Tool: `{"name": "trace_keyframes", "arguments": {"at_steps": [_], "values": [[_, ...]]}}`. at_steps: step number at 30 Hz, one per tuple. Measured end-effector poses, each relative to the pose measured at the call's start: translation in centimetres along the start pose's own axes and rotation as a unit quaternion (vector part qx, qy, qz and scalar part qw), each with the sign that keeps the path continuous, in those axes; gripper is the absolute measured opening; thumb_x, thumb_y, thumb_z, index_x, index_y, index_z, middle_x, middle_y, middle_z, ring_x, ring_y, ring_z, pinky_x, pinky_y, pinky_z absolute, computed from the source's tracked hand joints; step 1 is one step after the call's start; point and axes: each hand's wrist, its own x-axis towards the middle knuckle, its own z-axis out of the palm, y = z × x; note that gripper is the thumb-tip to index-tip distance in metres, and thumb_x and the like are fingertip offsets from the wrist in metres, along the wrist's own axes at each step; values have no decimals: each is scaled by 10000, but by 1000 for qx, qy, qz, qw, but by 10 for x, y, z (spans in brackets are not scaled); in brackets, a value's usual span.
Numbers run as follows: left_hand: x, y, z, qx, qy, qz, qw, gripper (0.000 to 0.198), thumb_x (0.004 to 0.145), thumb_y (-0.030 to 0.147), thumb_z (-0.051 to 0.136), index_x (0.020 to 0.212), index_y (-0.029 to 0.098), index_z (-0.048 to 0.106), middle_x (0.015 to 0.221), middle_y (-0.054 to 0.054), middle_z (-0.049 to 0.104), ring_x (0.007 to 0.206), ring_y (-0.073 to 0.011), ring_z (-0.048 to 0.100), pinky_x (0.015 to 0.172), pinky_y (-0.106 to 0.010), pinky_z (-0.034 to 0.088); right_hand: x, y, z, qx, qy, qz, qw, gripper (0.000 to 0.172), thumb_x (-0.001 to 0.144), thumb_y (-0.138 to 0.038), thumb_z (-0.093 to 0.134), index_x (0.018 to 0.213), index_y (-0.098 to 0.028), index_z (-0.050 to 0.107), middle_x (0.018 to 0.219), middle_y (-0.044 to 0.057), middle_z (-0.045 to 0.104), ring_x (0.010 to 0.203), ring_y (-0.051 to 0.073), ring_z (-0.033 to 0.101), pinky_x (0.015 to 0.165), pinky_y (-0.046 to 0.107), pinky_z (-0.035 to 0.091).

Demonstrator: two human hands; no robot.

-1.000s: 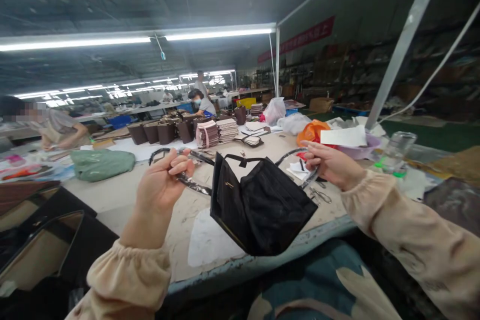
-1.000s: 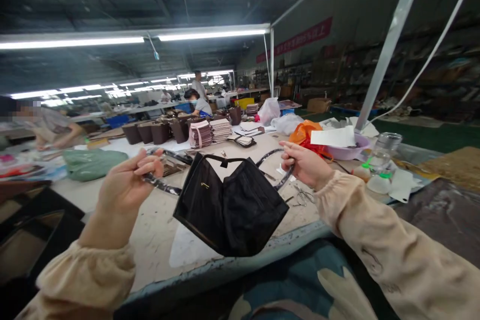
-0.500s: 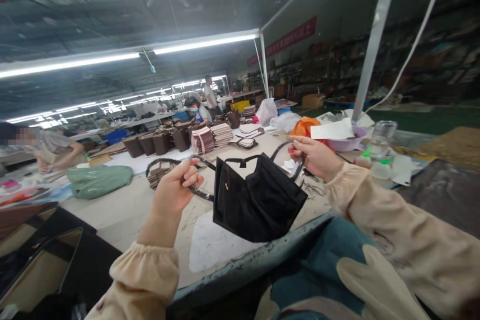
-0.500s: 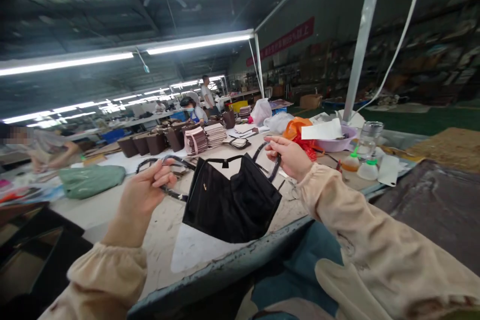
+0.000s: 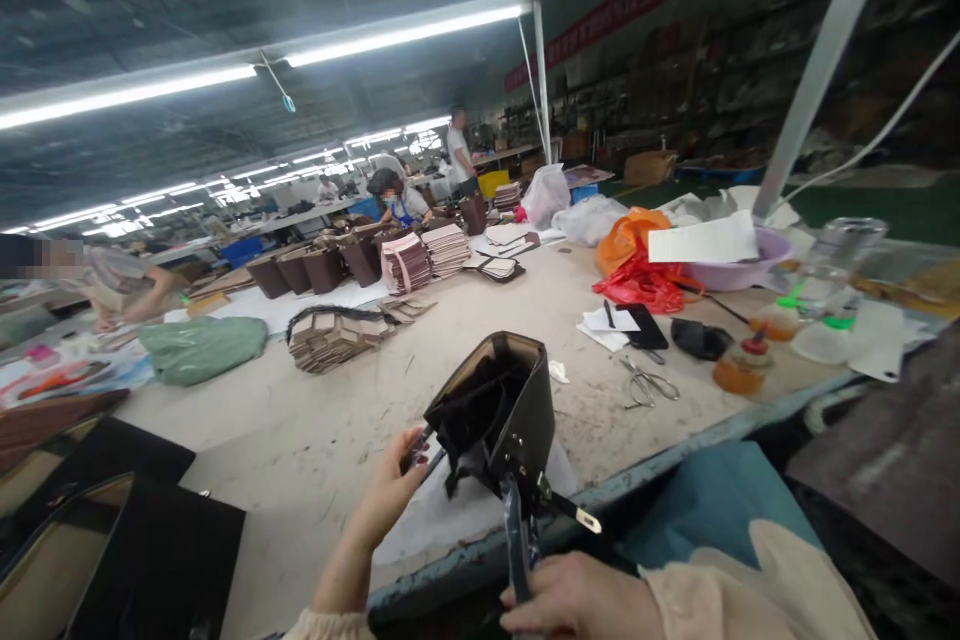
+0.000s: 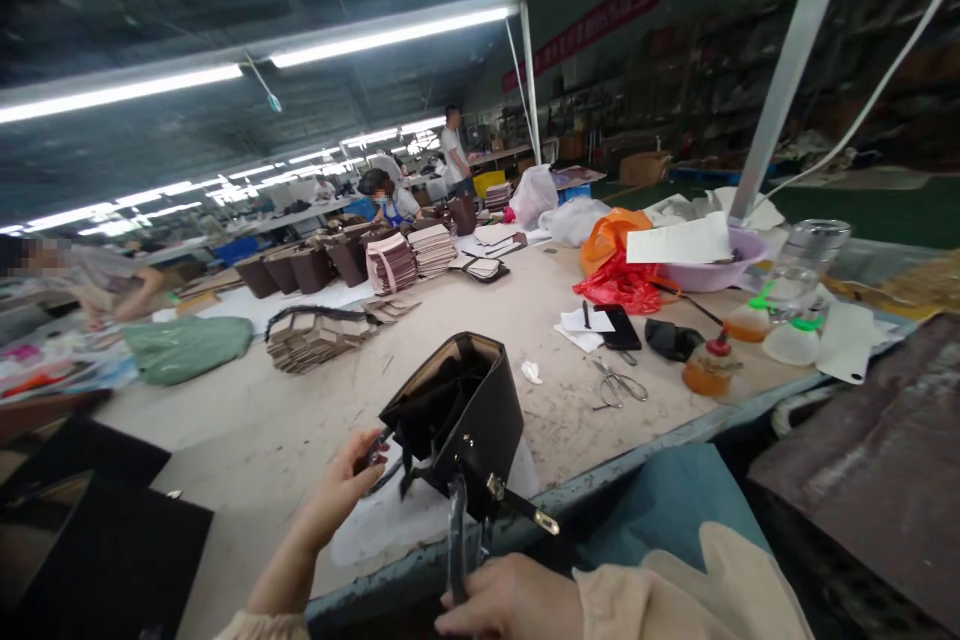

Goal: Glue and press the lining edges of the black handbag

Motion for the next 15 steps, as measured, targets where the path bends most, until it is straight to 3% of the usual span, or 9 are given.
{"name": "trace_keyframes", "arguments": {"at_steps": [3, 7, 9, 15], "values": [[-3, 2, 8, 69, -5, 27, 997, 651, 692, 186, 623, 1313, 146, 433, 1343, -141, 508, 1249, -253, 474, 1083, -416, 324, 6, 0, -16, 20, -40, 2, 999, 279, 879, -175, 502, 1089, -219, 680, 1015, 53, 696, 984, 156, 647, 836, 221, 485], [1, 19, 17, 135, -5, 72, 988, 702, 727, 199, 602, 1389, 181, 366, 1463, -129, 389, 1351, -268, 357, 1139, -467, 236, 10, -2, -43, 35, -53, 7, 998, 306, 879, -165, 500, 1138, -208, 658, 972, 55, 708, 924, 147, 659, 792, 203, 489], [4, 27, 19, 133, 4, 85, 987, 660, 746, 208, 586, 1378, 190, 396, 1455, -111, 410, 1351, -262, 359, 1145, -462, 230, 11, -2, -57, 25, -22, 22, 999, 314, 884, -189, 509, 1170, -201, 638, 956, 64, 712, 901, 154, 660, 791, 220, 495], [15, 39, 30, 92, 53, 52, 993, 575, 837, 342, 530, 1377, 179, 419, 1336, -114, 541, 1247, -269, 485, 1068, -435, 351, 21, 16, -120, -85, 172, 62, 979, 302, 933, -225, 467, 1200, -211, 606, 1091, 84, 678, 1002, 162, 619, 880, 276, 497]]}}
